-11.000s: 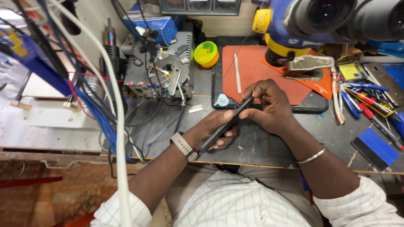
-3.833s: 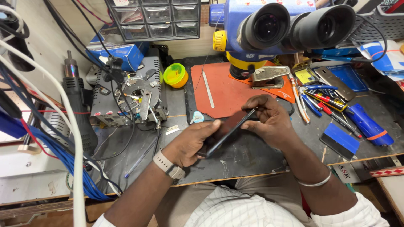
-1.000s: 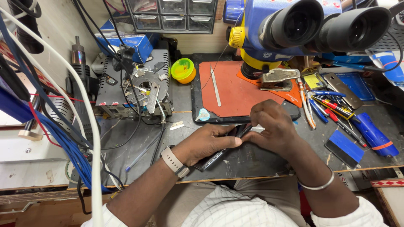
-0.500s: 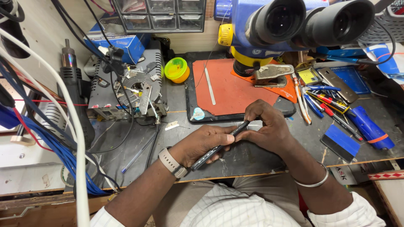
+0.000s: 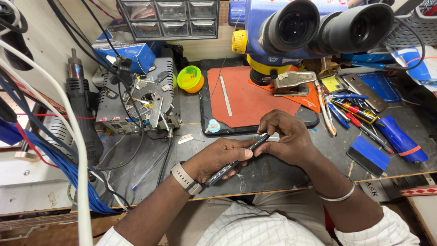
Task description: The person pries open the back of a smartphone by hand, removes the back cover, and uses a screwdriver to unscrew components from the exposed internals while holding the phone body. The phone's back cover and battery assembly are set on the workbench during the work.
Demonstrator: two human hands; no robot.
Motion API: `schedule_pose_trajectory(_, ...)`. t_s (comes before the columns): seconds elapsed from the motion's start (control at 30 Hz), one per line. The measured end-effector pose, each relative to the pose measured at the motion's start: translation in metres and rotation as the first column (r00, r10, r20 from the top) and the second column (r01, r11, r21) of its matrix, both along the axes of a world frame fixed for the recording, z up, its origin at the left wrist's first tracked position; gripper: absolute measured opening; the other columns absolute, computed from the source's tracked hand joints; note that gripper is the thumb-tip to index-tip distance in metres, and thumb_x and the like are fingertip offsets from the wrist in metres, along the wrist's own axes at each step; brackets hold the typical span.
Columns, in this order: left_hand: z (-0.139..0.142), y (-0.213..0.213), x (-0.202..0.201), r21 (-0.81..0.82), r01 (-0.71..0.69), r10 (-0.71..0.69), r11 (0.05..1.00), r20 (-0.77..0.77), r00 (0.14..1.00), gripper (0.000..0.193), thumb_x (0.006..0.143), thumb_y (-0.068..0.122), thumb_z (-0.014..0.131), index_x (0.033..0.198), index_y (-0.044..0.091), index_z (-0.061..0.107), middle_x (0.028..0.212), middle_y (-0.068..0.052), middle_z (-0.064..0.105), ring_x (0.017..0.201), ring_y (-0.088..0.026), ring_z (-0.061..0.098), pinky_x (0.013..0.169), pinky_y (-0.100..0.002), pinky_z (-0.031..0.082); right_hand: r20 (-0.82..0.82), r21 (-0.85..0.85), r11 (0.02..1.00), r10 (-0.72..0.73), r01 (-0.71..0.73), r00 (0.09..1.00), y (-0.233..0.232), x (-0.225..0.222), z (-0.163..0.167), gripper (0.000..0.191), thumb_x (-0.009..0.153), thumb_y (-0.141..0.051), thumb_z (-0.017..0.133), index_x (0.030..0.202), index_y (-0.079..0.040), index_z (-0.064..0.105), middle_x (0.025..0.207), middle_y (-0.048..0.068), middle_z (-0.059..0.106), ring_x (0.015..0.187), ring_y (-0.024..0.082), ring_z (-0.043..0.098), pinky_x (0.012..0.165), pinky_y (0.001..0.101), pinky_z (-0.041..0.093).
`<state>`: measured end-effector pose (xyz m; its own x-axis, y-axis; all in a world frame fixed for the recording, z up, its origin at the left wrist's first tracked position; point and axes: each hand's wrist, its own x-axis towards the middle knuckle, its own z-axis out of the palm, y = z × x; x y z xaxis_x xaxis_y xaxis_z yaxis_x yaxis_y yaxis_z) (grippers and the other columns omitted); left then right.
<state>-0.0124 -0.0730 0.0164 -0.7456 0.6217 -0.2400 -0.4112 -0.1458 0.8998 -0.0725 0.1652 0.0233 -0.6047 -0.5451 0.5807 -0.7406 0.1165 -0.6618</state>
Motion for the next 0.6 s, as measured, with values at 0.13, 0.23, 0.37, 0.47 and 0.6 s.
schedule_pose_trajectory(0.13,-0.001,0.0,-0.001,0.03,0.01,-0.01,0.999,0.018,1.0,0.057,0.092,0.034,0.07,0.137,-0.001,0.063,0.081,-0.001,0.058,0.048,-0.002,0.053,0.039,-0.017,0.042,0.159,-0.099,0.991,0.103,-0.088,0.982,0.001,0.0,-0.01,0.053,0.069,-0.011,0.094,0.091,-0.009,0.047,0.103,0.008,0.065,0.095,0.012,0.064,0.079,0.0253,0.054)
schedule_pose_trajectory(0.23,-0.003,-0.001,0.0,0.032,0.011,-0.012,0.999,0.026,1.0,0.055,0.093,0.034,0.069,0.134,-0.001,0.064,0.081,-0.001,0.058,0.048,-0.002,0.053,0.038,-0.017,0.042,0.316,-0.208,0.968,0.204,-0.142,0.927,0.001,0.0,-0.019,0.048,0.074,-0.005,0.091,0.094,-0.008,0.047,0.11,0.009,0.062,0.102,0.011,0.062,0.088,0.0263,0.056)
schedule_pose_trajectory(0.37,-0.005,-0.003,0.001,0.051,0.018,-0.019,0.999,0.024,1.0,0.052,0.094,0.035,0.068,0.131,-0.001,0.065,0.082,-0.001,0.058,0.049,-0.002,0.054,0.038,-0.017,0.042,0.373,-0.288,0.942,0.276,-0.172,0.886,0.002,0.001,-0.027,0.046,0.078,-0.002,0.088,0.097,-0.007,0.047,0.112,0.01,0.06,0.107,0.012,0.061,0.093,0.0271,0.056)
schedule_pose_trajectory(0.47,-0.006,-0.002,0.001,0.055,0.019,-0.02,0.998,0.017,1.0,0.051,0.094,0.037,0.068,0.128,0.0,0.065,0.081,-0.001,0.058,0.05,-0.003,0.055,0.038,-0.017,0.042,0.384,-0.302,0.939,0.278,-0.165,0.881,0.002,0.001,-0.03,0.046,0.078,-0.002,0.088,0.098,-0.007,0.046,0.113,0.01,0.06,0.108,0.013,0.062,0.094,0.0276,0.055)
schedule_pose_trajectory(0.6,-0.008,-0.002,0.0,0.067,0.019,-0.02,0.998,0.024,0.999,0.05,0.094,0.038,0.068,0.126,0.0,0.066,0.083,-0.002,0.059,0.051,-0.003,0.055,0.039,-0.017,0.043,0.406,-0.318,0.937,0.27,-0.142,0.873,0.001,0.002,-0.031,0.045,0.078,-0.003,0.087,0.099,-0.007,0.047,0.113,0.01,0.061,0.108,0.013,0.063,0.094,0.0282,0.056)
